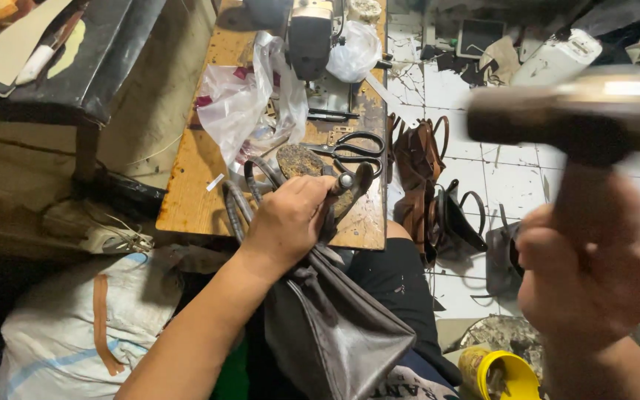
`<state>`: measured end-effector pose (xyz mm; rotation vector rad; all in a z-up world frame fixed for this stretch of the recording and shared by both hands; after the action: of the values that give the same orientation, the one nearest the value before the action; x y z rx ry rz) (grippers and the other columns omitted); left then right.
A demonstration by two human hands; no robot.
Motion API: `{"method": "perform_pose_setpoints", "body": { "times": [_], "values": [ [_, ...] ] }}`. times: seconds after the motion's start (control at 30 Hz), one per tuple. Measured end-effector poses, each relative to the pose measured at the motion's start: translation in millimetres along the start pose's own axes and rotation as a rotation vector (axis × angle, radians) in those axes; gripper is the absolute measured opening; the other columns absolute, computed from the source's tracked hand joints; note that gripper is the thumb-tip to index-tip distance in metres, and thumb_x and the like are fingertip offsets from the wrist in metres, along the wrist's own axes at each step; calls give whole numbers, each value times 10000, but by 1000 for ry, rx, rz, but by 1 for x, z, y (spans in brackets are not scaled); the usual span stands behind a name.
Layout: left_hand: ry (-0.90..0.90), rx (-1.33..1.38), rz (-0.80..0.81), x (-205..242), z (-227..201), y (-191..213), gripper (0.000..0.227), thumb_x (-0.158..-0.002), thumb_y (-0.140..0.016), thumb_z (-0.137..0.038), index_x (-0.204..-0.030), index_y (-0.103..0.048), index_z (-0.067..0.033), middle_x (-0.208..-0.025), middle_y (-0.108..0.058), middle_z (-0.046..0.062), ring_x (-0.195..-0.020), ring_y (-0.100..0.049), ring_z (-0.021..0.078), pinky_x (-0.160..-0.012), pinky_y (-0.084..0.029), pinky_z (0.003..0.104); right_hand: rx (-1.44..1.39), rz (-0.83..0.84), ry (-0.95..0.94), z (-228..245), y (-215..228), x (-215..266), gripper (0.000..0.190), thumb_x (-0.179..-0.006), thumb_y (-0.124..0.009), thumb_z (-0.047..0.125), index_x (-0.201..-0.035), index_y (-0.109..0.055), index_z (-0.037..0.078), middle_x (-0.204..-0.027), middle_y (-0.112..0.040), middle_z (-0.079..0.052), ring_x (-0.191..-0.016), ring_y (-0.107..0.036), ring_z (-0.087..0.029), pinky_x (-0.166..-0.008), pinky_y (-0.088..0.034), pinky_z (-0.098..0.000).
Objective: Manufacturing a leather bag by using a hammer and punch tool to secure components
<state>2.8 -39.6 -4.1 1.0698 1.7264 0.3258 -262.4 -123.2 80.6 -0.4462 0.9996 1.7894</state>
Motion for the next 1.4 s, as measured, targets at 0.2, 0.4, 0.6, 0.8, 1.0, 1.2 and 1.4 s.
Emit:
{"method": "perform_pose_setpoints", "body": {
  "times": [0.2, 0.4, 0.6, 0.8, 1.0, 1.2, 1.4],
  "values": [
    [29, -13, 30, 0, 1, -2, 132, -1014, -531, -113, -1103, -619, -69, -921, -649, 139, -849, -620, 368, -713, -509, 477, 179, 388, 176, -4, -16, 0, 626, -931, -760, 78, -1493, -485, 112, -1150, -772, -146, -694, -698, -154, -662, -604, -319],
    [19, -6, 16, -1, 1, -1, 248, -963, -549, -20, -1192, -637, 10, -952, -670, 178, -889, -643, 376, -793, -542, 464, 177, 254, 205, 1, -11, -3, 528, -990, -710, 12, -1477, -504, 9, -1172, -736, -215, -856, -717, -217, -825, -574, -323],
    [9, -9, 35, -3, 1, -2, 168, -1015, -508, -89, -1130, -623, -45, -920, -646, 145, -855, -611, 362, -782, -503, 460, 204, 405, 86, 7, -8, -11, 557, -918, -753, 132, -1438, -564, 61, -933, -785, -57, -688, -716, -142, -695, -595, -302],
    [7, -16, -22, -2, -2, 1, 165, -985, -565, -58, -1121, -655, -30, -872, -664, 128, -785, -629, 331, -694, -531, 448, -84, -392, 249, 3, -8, -4, 534, -1124, -454, 209, -657, -287, 12, -550, -378, -185, -446, -394, -273, -473, -359, -427],
    [16, -50, -16, -4, 0, -2, 156, -1023, -525, -113, -1110, -640, -54, -854, -631, 129, -783, -604, 352, -691, -501, 478, 234, 391, 156, 4, -10, -12, 558, -965, -714, 86, -1485, -512, 77, -1164, -770, -121, -820, -737, -181, -806, -593, -322],
    [6, -53, -26, -1, 1, -4, 170, -1017, -511, -84, -1109, -646, -40, -875, -646, 144, -808, -620, 373, -714, -503, 481, 212, 335, 142, -3, -18, -6, 623, -974, -748, 103, -1531, -469, 132, -986, -764, -122, -671, -671, -169, -642, -558, -340],
    [14, -28, -4, 1, 4, -6, 248, -949, -550, -33, -1180, -639, -15, -945, -666, 155, -866, -630, 369, -779, -523, 460, -31, -41, 67, -6, -2, 10, 511, -977, -528, -227, -1475, -421, -264, -1458, -534, -369, -1139, -606, -298, -804, -502, -310]
  ]
}}
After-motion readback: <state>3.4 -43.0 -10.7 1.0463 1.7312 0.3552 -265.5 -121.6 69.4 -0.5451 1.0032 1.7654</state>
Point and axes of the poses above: each hand's wrist, its own x-axis away from the middle knuckle, its own y-axis out of the back of the hand, z = x × y, the point moved 2 cm from there along -x, towards the middle knuckle
